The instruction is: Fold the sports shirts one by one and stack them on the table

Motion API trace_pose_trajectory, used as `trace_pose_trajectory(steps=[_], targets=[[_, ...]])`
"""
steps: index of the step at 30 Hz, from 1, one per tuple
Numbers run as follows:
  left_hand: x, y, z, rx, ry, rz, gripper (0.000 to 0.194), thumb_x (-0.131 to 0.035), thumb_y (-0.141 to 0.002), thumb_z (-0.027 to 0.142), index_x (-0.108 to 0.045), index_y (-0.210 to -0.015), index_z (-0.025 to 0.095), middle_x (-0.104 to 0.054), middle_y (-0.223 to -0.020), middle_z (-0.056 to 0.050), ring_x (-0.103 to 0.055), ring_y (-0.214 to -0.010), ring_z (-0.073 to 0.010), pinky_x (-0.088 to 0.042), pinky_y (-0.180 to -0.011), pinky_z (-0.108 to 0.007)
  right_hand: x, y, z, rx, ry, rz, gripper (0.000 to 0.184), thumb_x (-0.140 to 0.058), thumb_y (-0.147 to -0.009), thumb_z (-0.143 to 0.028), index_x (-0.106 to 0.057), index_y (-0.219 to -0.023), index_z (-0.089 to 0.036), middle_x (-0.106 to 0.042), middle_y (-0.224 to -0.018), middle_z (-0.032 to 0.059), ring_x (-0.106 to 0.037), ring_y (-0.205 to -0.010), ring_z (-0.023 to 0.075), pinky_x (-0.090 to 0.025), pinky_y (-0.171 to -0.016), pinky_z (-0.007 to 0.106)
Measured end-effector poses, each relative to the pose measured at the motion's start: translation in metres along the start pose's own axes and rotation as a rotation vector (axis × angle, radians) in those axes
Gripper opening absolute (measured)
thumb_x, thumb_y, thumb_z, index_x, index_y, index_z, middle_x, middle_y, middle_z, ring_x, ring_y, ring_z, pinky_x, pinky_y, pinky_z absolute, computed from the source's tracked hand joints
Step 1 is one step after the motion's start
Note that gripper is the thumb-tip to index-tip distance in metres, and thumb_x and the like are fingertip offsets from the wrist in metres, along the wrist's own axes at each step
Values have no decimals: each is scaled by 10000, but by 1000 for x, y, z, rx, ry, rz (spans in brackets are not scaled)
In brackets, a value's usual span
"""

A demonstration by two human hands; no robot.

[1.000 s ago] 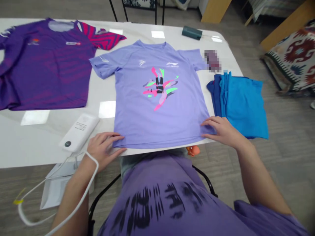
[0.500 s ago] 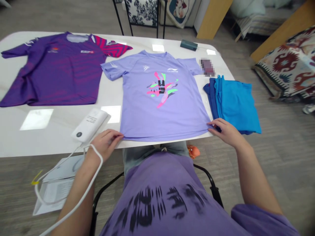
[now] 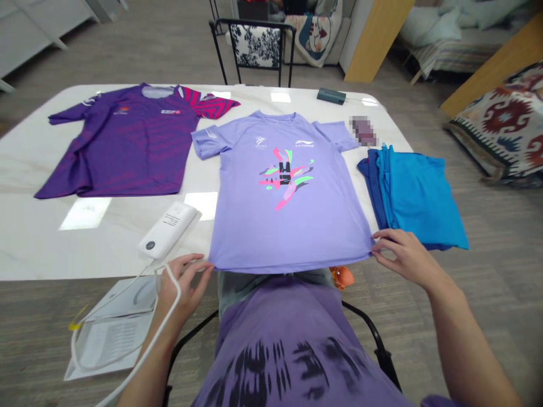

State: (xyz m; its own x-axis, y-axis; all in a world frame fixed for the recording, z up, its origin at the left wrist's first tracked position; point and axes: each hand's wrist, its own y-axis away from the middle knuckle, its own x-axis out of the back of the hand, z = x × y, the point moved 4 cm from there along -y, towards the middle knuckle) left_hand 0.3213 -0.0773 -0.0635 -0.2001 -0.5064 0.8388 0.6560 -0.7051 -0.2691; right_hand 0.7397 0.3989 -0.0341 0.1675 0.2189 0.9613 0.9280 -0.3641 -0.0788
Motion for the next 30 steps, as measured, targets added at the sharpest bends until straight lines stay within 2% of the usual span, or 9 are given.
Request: trace_pose_trajectory(steps=[2, 4, 8, 12, 15, 20, 23, 27, 30], targets=[[1, -14, 18, -29, 49, -16, 190, -714, -1040, 452, -787, -1177, 342, -758, -1360, -88, -730, -1286, -373, -548, -1219, -617, 6, -22, -4, 19, -32, -14, 183, -728, -1035, -566, -797, -1173, -466, -800, -1408, 55, -787, -1258, 409, -639, -982, 685], [-1, -56, 39, -36, 140, 7, 272, -647, -1087, 426, -743, -1320, 322, -748, -1399, -93, -711, -1348, -340, -547, -1247, -561, 18, -65, -8, 19, -82, 21, 331, -698, -1062, -583, -757, -1365, -462, -785, -1453, 70, -763, -1337, 397, -631, -1102, 663], [-30, -218, 60, -93, 224, 99, 475, -544, -1142, 428, -617, -1576, 249, -672, -1589, -120, -605, -1525, -293, -452, -1361, -501, 34, -207, 5, -5, -135, 107, 542, -528, -1142, -577, -647, -1614, -339, -720, -1576, 108, -691, -1473, 371, -552, -1287, 592], [-84, -401, 26, 69, 156, 79, 520, -415, -1148, 307, -570, -1627, 175, -630, -1673, -164, -550, -1606, -252, -394, -1404, -460, 17, -361, 65, -124, -205, 251, 627, -415, -1161, -559, -670, -1613, -207, -692, -1617, 169, -638, -1538, 358, -473, -1360, 577], [-120, -476, -9, 101, 78, -39, 558, -471, -1147, 342, -579, -1653, 132, -590, -1737, -191, -522, -1651, -282, -376, -1420, -484, -11, -437, 114, -242, -224, 209, 679, -335, -1178, -541, -650, -1652, -170, -625, -1706, 175, -568, -1617, 327, -400, -1409, 558], [-138, -492, -69, 189, -94, -120, 728, -547, -1155, 547, -555, -1670, 32, -399, -1849, -290, -298, -1764, -478, -190, -1414, -781, -47, -472, 164, -535, -50, 33, 764, -292, -1175, -616, -515, -1788, -218, -317, -1916, 127, -266, -1794, 387, -155, -1462, 687], [-134, -488, -92, 180, -184, -125, 870, -490, -1180, 653, -485, -1670, -67, -331, -1866, -324, -234, -1761, -525, -164, -1381, -827, -54, -473, 172, -710, 15, 15, 956, -276, -1130, -786, -321, -1878, -192, -150, -1957, 153, -120, -1815, 464, -85, -1449, 731], [-124, -490, -100, 141, -226, -128, 935, -361, -1213, 699, -440, -1673, -111, -340, -1854, -335, -262, -1747, -519, -195, -1371, -816, -54, -485, 156, -784, 40, -6, 1105, -259, -1077, -896, -239, -1895, -153, -74, -1961, 182, -88, -1798, 539, -81, -1438, 754], [-113, -482, -87, 98, -247, -100, 908, -289, -1229, 684, -354, -1763, -47, -287, -1891, -296, -197, -1784, -484, -146, -1406, -777, -48, -493, 119, -628, 106, 23, 1037, -240, -1116, -831, -225, -1895, -146, -105, -1959, 178, -102, -1812, 483, -70, -1449, 742]])
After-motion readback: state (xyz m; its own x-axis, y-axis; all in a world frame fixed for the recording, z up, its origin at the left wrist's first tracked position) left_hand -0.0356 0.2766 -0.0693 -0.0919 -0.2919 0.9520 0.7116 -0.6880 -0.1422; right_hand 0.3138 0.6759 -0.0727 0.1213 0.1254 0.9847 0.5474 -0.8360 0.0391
